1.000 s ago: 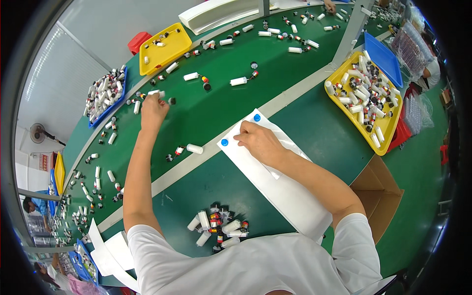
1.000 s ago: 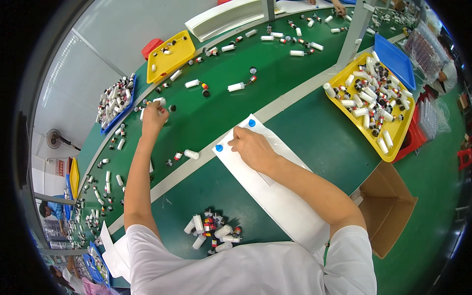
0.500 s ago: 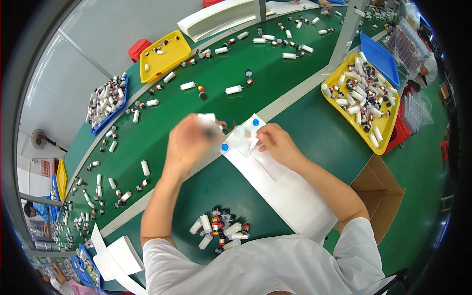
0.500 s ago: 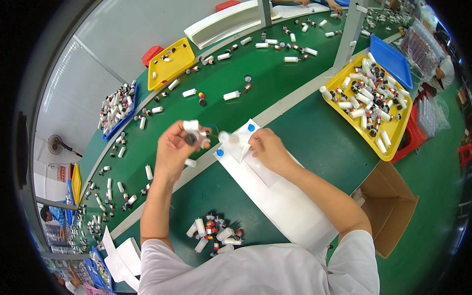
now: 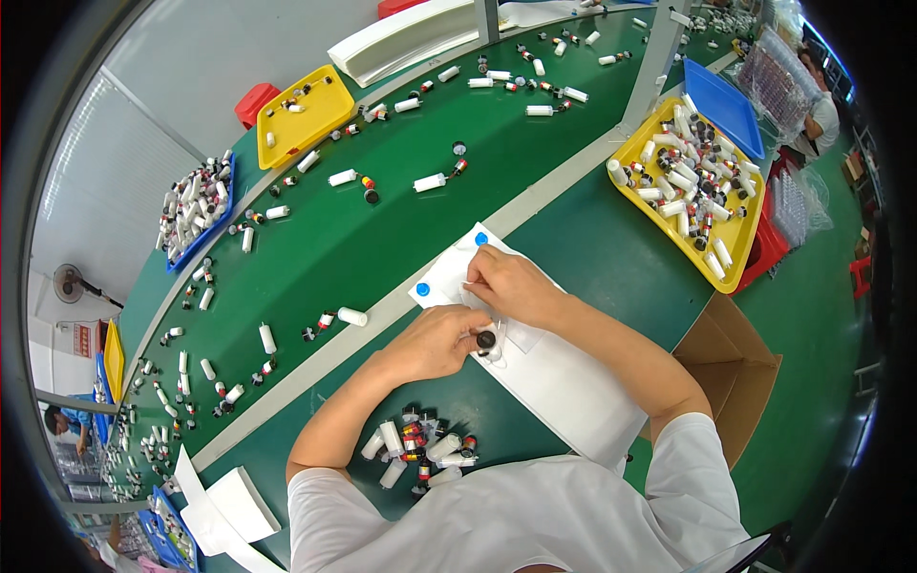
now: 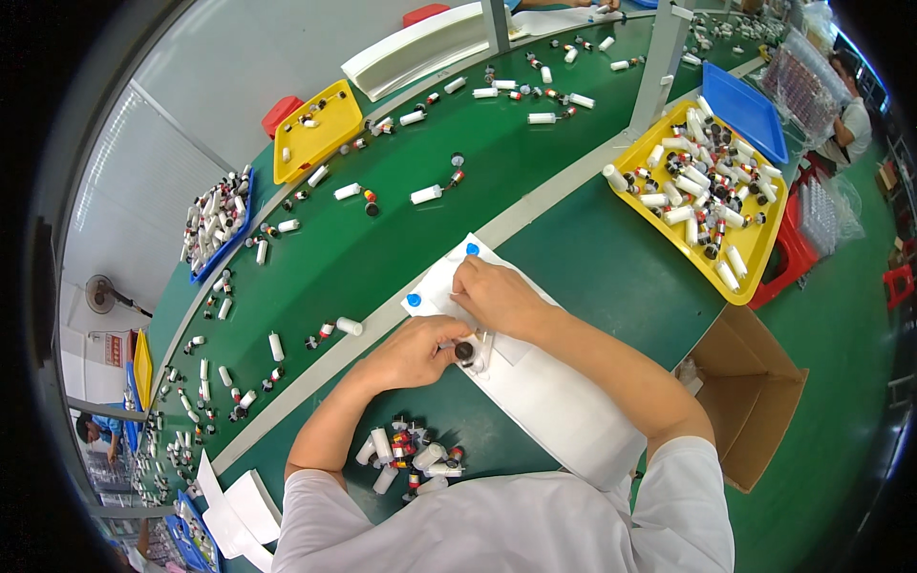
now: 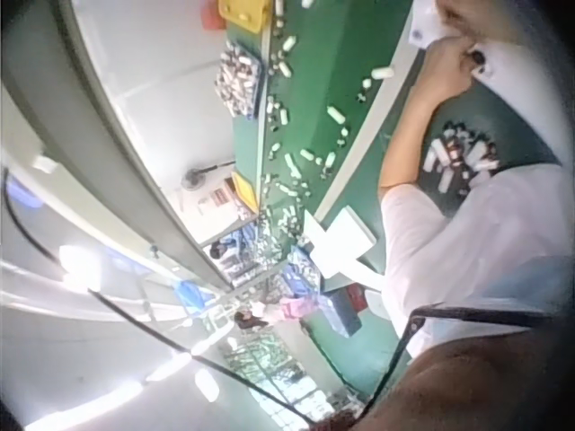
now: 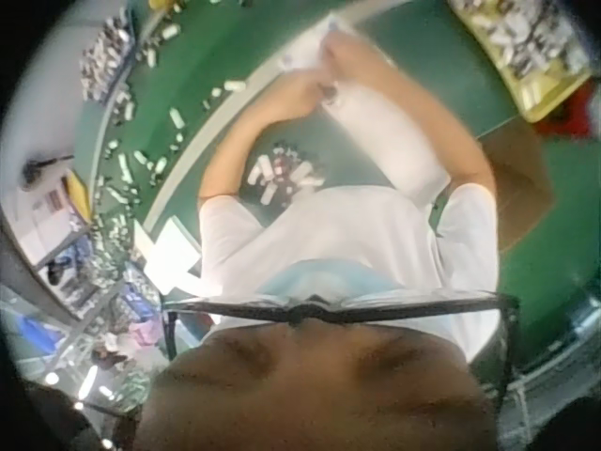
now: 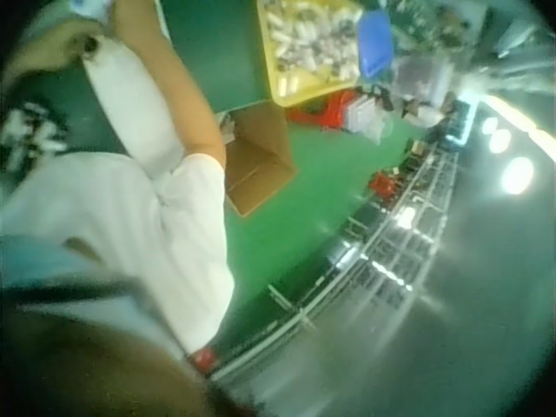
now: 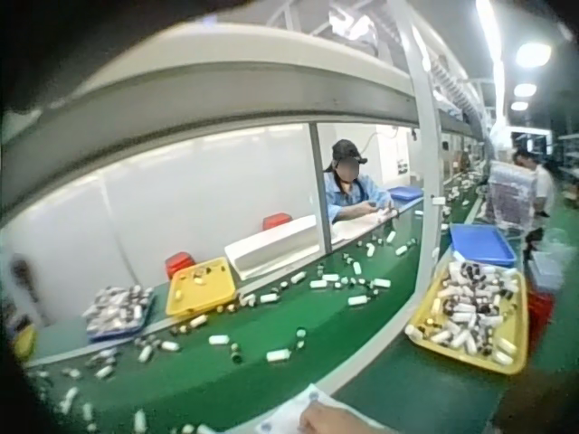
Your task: Assembling small electrical or plastic components by hand at a factory workbench.
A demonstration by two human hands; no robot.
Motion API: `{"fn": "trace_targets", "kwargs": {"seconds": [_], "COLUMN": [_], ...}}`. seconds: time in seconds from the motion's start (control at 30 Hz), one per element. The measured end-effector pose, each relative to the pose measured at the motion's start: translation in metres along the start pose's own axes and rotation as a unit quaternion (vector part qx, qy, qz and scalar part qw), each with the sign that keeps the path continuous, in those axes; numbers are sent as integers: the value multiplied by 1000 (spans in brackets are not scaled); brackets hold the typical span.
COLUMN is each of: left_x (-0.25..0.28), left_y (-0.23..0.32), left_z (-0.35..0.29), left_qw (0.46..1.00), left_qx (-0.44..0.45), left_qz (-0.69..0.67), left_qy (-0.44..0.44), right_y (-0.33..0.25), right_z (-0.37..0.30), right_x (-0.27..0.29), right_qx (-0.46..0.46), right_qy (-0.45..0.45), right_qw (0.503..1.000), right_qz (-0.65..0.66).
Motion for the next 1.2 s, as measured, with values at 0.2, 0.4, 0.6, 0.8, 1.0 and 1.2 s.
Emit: {"fn": "trace_targets", "kwargs": {"seconds": [0.2,0.4,0.6,0.8,1.0,1.2], "left_x": [9,37,15,7,8,15], "left_y": [-9,42,69,90,79,66], "left_z": [2,-1,12,6,-18,-34], "left_qw": [954,898,932,952,954,898], "left_qx": [-53,-82,-94,-26,-49,-90], "left_qz": [-261,-365,-196,-3,-183,-404], "left_qy": [136,233,290,306,232,148], "right_y": [-14,-51,-69,-102,-113,-117], "right_z": [7,-41,-72,-89,-87,-66], "right_x": [34,80,115,115,100,103], "right_qx": [-168,29,-6,76,29,2], "right_qy": [20,-84,67,110,11,-45], "right_qw": [907,930,920,982,903,920], "right_qz": [385,358,386,135,428,389]}}
Point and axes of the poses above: each hand's wrist, its own z-axis towards the middle knuckle, its own x-axis out of the back of the hand, y = z × x, the point moved 2 cm from there along z, towards the middle knuckle, and after that the axes turned 9 degrees about -y, right-handed, at the moved point
